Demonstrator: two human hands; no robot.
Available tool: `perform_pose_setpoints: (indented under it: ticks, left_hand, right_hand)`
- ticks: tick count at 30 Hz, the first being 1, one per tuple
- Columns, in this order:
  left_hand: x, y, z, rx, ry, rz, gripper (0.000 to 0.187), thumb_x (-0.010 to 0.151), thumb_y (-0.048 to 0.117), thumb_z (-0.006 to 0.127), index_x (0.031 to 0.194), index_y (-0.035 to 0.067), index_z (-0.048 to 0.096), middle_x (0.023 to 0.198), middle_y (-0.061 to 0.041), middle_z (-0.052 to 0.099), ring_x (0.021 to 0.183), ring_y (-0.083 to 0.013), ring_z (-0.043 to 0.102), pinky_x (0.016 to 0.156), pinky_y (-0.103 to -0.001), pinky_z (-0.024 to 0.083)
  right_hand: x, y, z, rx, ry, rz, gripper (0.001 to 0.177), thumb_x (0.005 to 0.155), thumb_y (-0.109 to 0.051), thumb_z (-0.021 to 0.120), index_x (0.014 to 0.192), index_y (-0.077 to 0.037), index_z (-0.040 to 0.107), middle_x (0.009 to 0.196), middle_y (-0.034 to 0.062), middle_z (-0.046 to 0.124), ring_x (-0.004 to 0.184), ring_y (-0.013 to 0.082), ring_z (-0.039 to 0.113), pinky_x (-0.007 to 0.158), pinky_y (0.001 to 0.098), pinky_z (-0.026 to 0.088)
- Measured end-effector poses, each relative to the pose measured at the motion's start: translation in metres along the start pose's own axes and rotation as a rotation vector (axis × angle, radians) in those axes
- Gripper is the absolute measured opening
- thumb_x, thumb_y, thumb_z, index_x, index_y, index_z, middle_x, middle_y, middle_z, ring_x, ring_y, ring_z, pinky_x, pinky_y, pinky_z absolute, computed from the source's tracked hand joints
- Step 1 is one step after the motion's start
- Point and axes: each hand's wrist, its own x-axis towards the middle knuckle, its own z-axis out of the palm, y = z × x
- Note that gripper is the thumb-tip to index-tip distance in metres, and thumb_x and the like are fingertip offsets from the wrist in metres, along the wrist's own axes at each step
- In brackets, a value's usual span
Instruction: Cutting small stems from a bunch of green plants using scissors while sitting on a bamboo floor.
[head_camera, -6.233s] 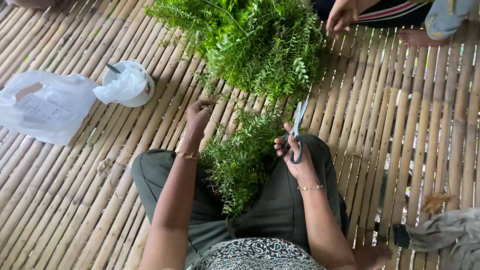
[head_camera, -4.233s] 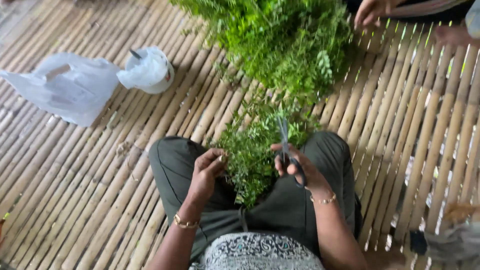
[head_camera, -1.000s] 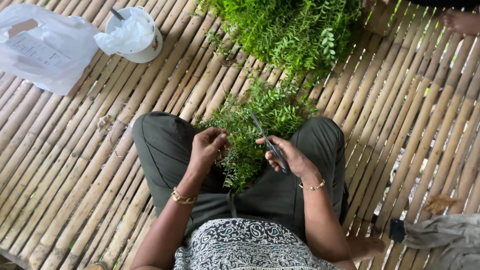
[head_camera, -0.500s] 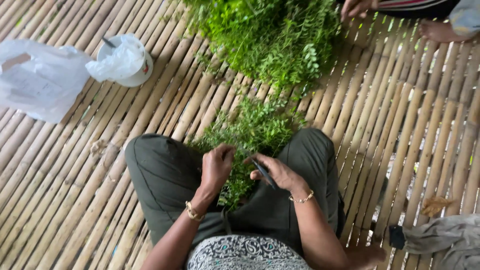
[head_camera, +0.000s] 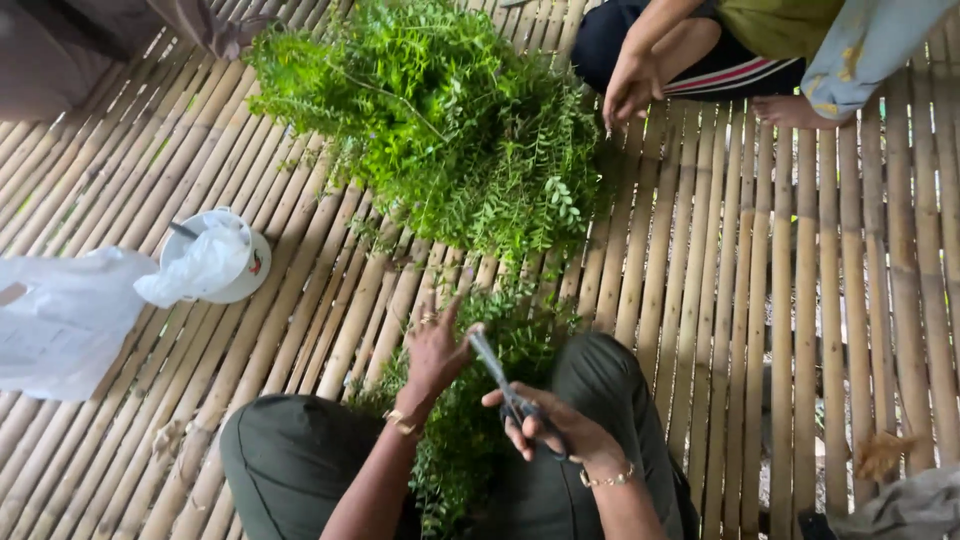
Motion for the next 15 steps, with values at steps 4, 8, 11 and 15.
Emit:
perform_pose_setpoints:
  ticks: [4, 8, 11, 15]
  left_hand:
    - [-0.013, -0.027, 0.083, 0.230, -0.458, -0.025, 0.057, 0.100, 0.024, 0.046, 0.150, 0.025, 0.018, 0.171, -0.016, -0.005, 0.156, -0.0374, 0.000, 0.115, -0.067, 0.025]
    - [-0.033, -0.008, 0.059, 0.075, -0.609, -0.075, 0.057, 0.105, 0.044, 0.025, 0.158, 0.023, 0.029, 0.172, -0.002, -0.002, 0.158, -0.0276, -0.004, 0.122, -0.068, 0.008]
    - [0.019, 0.016, 0.014, -0.026, -0.233, -0.055, 0.042, 0.100, 0.022, 0.049, 0.139, 0.034, 0.058, 0.162, -0.018, 0.029, 0.148, -0.0417, 0.023, 0.110, -0.068, 0.039]
    - [0.161, 0.024, 0.025, -0.003, 0.259, 0.191, 0.025, 0.092, 0.037, 0.066, 0.104, 0.015, 0.069, 0.127, -0.008, 0.056, 0.118, -0.0279, 0.051, 0.101, -0.056, 0.039]
  right_hand:
    - [0.001, 0.008, -0.010, 0.118, -0.035, -0.058, 0.047, 0.093, -0.027, 0.070, 0.135, -0.008, 0.059, 0.116, 0.0189, 0.052, 0.068, 0.0188, 0.055, 0.059, 0.0272, 0.053]
    - [0.000, -0.013, -0.008, 0.119, -0.021, 0.023, 0.080, 0.092, -0.050, 0.073, 0.151, -0.002, 0.046, 0.083, 0.0066, 0.058, 0.066, 0.0133, 0.055, 0.064, 0.0241, 0.045]
    - [0.000, -0.043, 0.012, 0.475, 0.199, 0.316, 0.068, 0.083, -0.018, 0.071, 0.147, -0.003, 0.051, 0.082, 0.0090, 0.056, 0.069, 0.0157, 0.057, 0.062, 0.0243, 0.046]
    - [0.000, -0.048, 0.005, 0.301, 0.073, 0.220, 0.083, 0.080, -0.045, 0.083, 0.144, -0.004, 0.051, 0.082, 0.0023, 0.057, 0.062, 0.0053, 0.046, 0.058, 0.0190, 0.034]
